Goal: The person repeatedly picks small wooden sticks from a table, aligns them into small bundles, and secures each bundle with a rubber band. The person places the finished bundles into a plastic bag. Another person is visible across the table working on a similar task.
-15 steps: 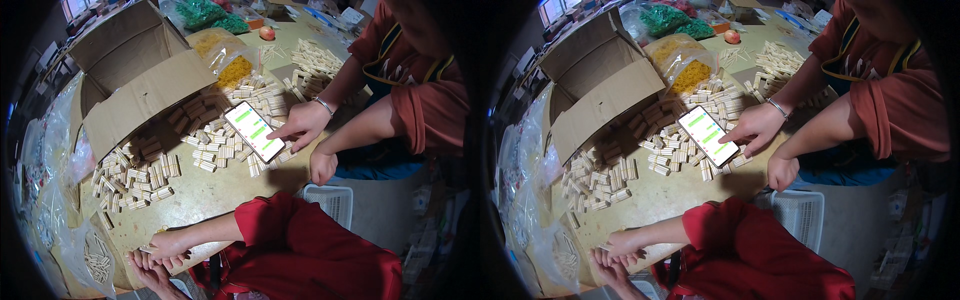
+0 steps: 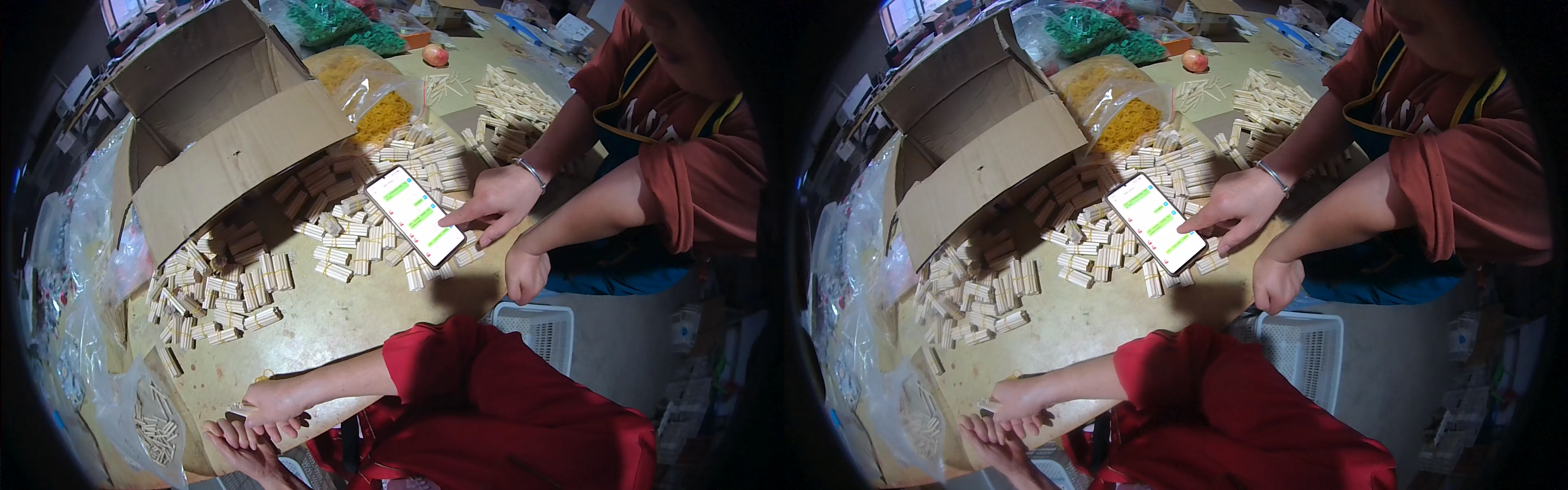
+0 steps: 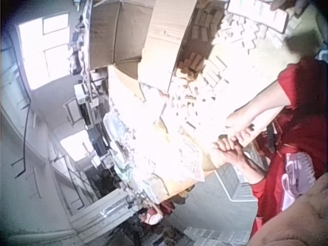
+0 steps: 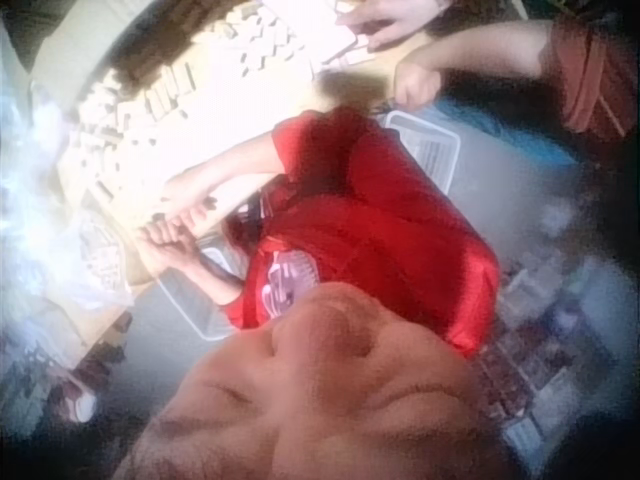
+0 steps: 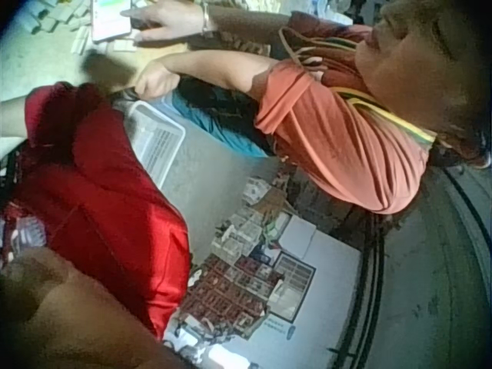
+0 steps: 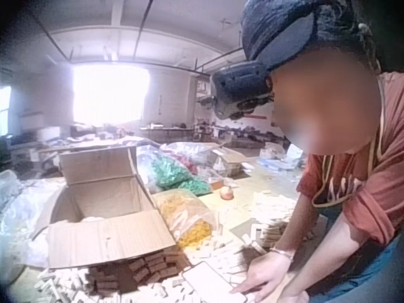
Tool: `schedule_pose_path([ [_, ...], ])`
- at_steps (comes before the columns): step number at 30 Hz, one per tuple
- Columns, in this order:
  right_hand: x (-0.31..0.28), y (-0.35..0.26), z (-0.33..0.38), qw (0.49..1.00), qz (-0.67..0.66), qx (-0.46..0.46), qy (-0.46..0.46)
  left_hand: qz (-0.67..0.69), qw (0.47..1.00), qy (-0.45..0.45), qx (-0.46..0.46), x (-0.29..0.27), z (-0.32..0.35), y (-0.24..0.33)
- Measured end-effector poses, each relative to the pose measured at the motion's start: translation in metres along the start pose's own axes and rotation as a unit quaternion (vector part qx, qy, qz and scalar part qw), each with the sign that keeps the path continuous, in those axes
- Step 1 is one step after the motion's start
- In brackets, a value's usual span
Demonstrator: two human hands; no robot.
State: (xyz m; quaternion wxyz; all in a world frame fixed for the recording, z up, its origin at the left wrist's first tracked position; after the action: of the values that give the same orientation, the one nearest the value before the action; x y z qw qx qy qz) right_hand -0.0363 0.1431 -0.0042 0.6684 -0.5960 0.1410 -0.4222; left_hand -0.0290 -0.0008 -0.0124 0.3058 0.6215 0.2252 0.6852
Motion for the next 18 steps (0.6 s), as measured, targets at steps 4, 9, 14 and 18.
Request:
schedule_pose_path([
  [4, 0.001, -0.004, 0.000, 1.000, -0.011, -0.002, -0.005, -0.025, 1.000, -0.005, 0.007, 0.007, 0.001, 0.000],
  [9, 0.000, -0.007, 0.004, 1.000, -0.010, -0.001, -0.006, -0.039, 0.999, -0.035, -0.011, 0.002, -0.002, -0.001],
  [14, 0.001, -0.001, -0.001, 1.000, 0.008, -0.002, -0.014, -0.020, 0.999, -0.040, -0.016, 0.000, -0.003, 0.000],
  [18, 0.000, 0.004, -0.005, 1.000, 0.001, -0.005, -0.015, -0.006, 0.999, -0.028, -0.021, -0.002, -0.003, 0.000],
])
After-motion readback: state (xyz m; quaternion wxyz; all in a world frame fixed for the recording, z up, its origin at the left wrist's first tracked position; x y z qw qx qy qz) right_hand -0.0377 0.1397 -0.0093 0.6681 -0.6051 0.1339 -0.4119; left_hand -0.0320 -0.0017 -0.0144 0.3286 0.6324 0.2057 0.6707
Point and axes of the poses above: each hand's wrist, its own z-axis away from the middle knuckle, its own x-axis out of the palm, y = z × x, the point moved 4 cm from there along -z, towards the middle knuckle, and after that the axes turned 4 degrees about -x, right-handed, at the moved point
